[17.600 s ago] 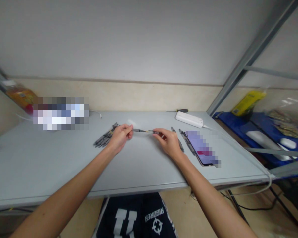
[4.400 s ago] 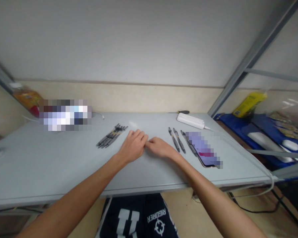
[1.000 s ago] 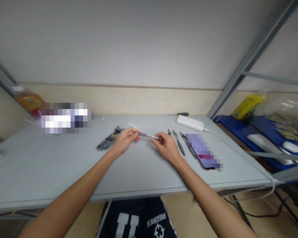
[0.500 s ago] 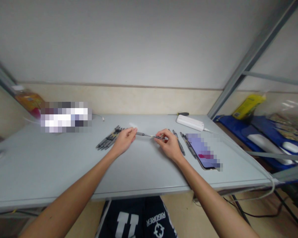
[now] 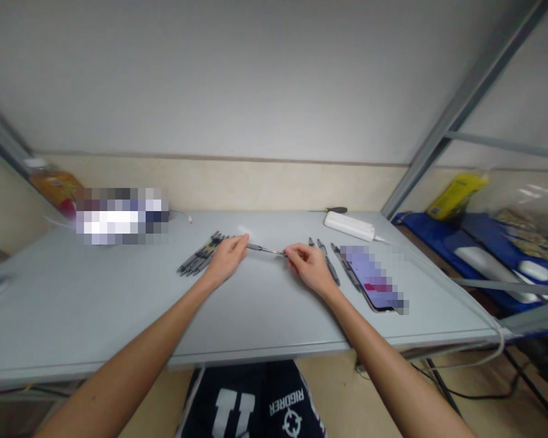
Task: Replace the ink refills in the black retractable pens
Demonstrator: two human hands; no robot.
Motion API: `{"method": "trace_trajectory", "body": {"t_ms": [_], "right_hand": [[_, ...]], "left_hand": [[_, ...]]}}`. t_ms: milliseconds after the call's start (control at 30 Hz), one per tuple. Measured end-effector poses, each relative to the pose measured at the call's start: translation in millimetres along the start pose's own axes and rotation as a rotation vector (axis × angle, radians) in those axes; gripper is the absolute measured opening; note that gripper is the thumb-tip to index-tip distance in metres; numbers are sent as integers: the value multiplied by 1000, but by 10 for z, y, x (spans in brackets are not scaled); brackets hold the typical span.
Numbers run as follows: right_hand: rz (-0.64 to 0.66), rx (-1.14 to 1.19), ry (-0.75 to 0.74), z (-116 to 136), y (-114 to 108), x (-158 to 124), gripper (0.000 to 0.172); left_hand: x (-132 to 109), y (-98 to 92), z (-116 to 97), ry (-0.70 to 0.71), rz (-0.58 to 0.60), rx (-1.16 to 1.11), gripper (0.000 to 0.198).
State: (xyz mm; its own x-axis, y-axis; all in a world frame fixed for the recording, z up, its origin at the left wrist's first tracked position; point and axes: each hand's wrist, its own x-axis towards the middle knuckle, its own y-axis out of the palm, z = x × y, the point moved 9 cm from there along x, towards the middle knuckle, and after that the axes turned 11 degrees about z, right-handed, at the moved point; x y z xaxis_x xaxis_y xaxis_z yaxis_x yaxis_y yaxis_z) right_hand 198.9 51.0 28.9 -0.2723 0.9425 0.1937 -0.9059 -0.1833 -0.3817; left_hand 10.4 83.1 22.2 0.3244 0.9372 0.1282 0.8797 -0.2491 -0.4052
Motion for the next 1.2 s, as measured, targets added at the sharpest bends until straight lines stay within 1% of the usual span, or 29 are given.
{"method": "trace_trajectory", "body": {"t_ms": [67, 333, 500, 633, 800, 900, 1033, 1200], "right_hand": [[-19, -5, -21, -8, -19, 4, 27], [-65, 8, -49, 9, -82, -3, 22], [-38, 121, -19, -14, -57, 3, 33], [10, 120, 21, -67, 2, 17, 30], [-84, 30, -55, 26, -97, -3, 23], [-129, 31, -71, 43, -149, -14, 19], [-123, 63, -66, 29, -151, -5, 16], [-135, 101, -31, 22, -173, -14, 19]], "left_hand": [[-1, -10, 2, -5, -10, 1, 47], [-6, -30, 14, -31, -37, 1, 47], [-7, -28, 25, -29, -38, -11, 47], [-3, -32, 30, -27, -40, -15, 46], [-16, -40, 36, -71, -46, 5, 48], [-27, -48, 64, -116, -53, 1, 50], [-18, -47, 101, -127, -47, -22, 51], [2, -64, 141, -105, -59, -31, 51]]}}
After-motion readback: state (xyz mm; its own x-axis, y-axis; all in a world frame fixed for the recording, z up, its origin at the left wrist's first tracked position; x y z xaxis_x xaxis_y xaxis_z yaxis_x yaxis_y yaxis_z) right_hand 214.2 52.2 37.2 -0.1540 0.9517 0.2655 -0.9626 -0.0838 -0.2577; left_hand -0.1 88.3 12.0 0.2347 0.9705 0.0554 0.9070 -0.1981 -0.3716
